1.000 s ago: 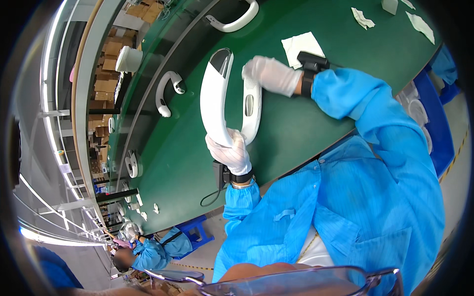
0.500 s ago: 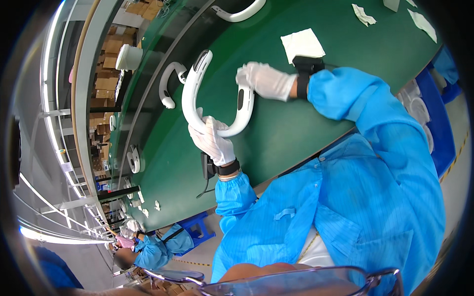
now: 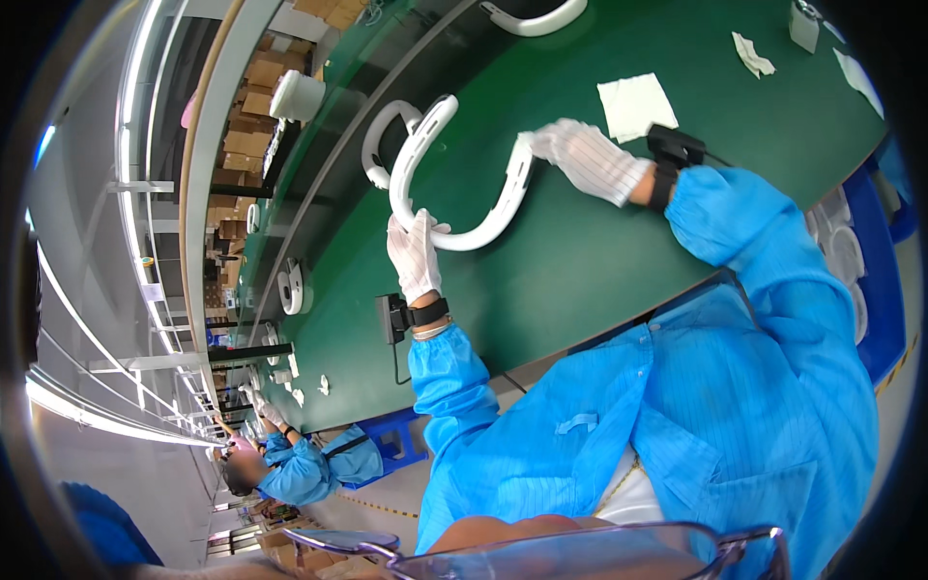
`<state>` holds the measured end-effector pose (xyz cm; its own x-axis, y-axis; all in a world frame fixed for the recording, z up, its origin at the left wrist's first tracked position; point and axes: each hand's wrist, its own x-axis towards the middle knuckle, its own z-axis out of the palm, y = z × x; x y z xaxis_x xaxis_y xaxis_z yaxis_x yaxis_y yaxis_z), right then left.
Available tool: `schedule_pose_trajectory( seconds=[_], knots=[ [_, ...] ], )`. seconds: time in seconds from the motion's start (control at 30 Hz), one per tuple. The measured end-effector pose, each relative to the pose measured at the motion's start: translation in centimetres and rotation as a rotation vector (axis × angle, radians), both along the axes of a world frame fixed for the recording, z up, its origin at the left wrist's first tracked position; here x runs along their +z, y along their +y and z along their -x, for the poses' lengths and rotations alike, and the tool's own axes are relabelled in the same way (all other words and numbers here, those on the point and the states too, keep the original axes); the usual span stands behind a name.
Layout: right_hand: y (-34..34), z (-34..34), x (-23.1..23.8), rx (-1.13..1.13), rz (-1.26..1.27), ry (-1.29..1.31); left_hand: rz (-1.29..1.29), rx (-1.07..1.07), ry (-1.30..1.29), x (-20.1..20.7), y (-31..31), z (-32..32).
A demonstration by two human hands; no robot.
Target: Assembling and cleaning white and chrome neck massagers on a factory production line.
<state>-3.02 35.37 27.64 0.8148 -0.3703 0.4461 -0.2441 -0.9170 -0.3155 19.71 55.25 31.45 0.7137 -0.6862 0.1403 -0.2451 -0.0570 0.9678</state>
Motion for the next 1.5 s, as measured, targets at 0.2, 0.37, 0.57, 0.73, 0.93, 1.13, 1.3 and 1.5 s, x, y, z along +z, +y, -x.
schedule_pose_trajectory(
  seconds=[0.2, 0.37, 0.57, 0.73, 0.93, 1.13, 1.3, 1.5],
  knots=[
    [3.5, 5.0, 1.5, 0.203, -0.310, -0.230, -0.245, -0.084, -0.384, 2.7, -4.7, -5.3],
    [4.1, 9.3, 2.4, 0.184, -0.865, -0.208, -0.106, -0.287, -1.218, 7.2, -17.6, -7.8],
    [5.1, 9.5, 3.0, 0.187, -0.282, -0.207, -0.193, -0.377, -1.244, 8.4, -32.8, -10.5],
    [7.4, 10.3, 5.2, 0.186, -0.282, -0.174, -0.403, -0.238, -1.175, 6.4, -40.9, -6.7],
    [8.0, 11.4, 5.9, 0.232, -0.448, -0.210, -0.141, -0.289, -1.230, 5.9, -43.0, 5.5],
    [7.1, 10.6, 10.0, 0.332, -0.436, -0.112, -0.313, -0.538, -1.296, 3.4, -42.3, 13.1],
    [6.9, 10.2, 10.4, 0.308, -0.288, -0.118, -0.322, -0.509, -1.416, 4.1, -46.3, 10.8],
    [5.0, 11.7, 9.1, 0.205, -0.727, -0.384, 0.075, -0.600, -1.188, 9.5, -34.0, 13.2]
  ],
)
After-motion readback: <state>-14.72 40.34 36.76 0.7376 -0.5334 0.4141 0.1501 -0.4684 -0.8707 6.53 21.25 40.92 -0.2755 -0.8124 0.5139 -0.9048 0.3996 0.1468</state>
